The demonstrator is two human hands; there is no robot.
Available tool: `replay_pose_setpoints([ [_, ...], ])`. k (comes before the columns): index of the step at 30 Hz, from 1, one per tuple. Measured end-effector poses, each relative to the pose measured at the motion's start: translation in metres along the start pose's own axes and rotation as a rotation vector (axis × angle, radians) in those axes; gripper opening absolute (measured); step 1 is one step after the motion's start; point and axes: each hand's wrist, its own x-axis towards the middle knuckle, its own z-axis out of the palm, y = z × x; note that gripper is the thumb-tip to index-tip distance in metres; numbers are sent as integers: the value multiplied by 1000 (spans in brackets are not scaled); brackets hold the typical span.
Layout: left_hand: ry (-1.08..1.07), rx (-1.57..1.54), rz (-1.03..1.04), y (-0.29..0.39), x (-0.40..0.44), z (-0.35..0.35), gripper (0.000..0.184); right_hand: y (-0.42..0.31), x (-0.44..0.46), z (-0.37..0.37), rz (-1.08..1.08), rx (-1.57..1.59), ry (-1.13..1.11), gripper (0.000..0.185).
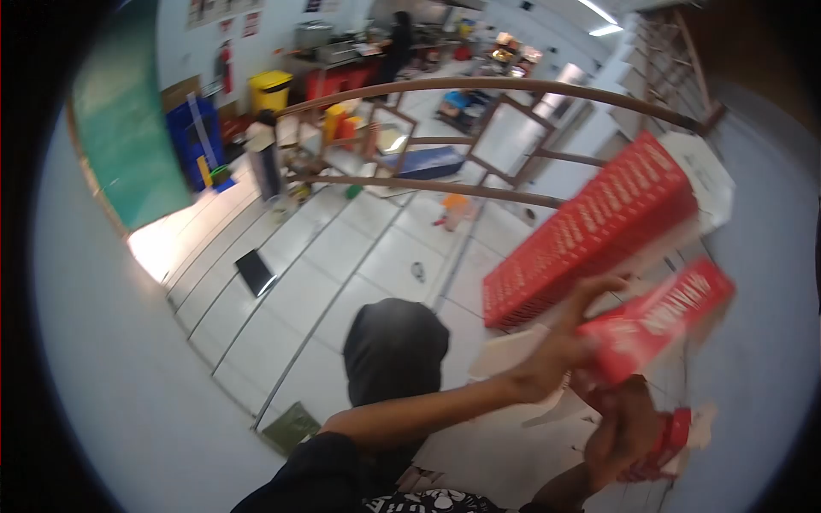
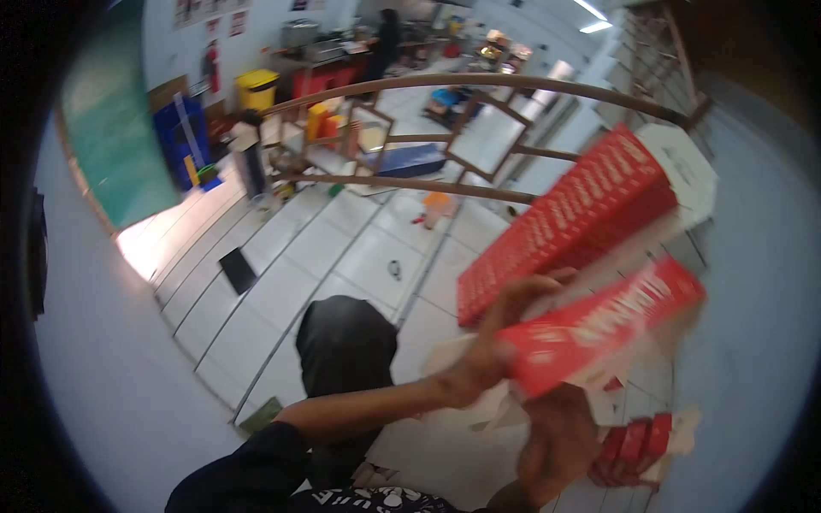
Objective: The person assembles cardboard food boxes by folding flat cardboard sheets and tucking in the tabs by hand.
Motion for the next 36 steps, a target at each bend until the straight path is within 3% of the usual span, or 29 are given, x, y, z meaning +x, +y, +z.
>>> replay_pose_setpoints([
  [4,-94,-343,-169,16,10,-5,77,-18,22,-9,-96,-100,-98,22],
  [7,137,-61,-424,35,13,4,73,-17,27,-15,-47,-233,-187,30],
  [11,205,-122,-604,25,20,-23,70,-13,22,-15,-32,-324,-332,39],
  [14,343,91,-469,24,24,-10,70,-9,20,-12,-34,-330,-399,38],
  [18,364,143,-488,25,24,-13,62,-7,21,-17,16,-191,-372,33],
  [20,379,137,-410,23,24,-15,63,2,15,-29,21,-192,-167,47],
  [22,384,159,-382,32,24,-11,63,20,1,-26,275,-258,493,61],
  [24,386,100,-380,37,24,-10,63,46,-2,-42,409,-492,883,66],
  [25,385,36,-390,38,24,-11,62,55,-5,-42,484,-299,938,63],
  [29,555,59,-449,42,27,2,59,93,-36,-41,721,422,920,57],
  [30,476,140,-395,38,25,-4,57,97,-44,-42,767,576,861,56],
  [32,308,298,-287,26,23,-23,53,75,-33,-25,686,450,810,55],
  [33,333,368,-249,24,23,-22,51,66,-30,-20,649,383,787,54],
  [34,355,438,-210,20,23,-20,50,62,-34,-18,774,358,715,49],
  [36,404,542,-171,15,25,-18,47,38,-29,-3,723,328,573,50],
])
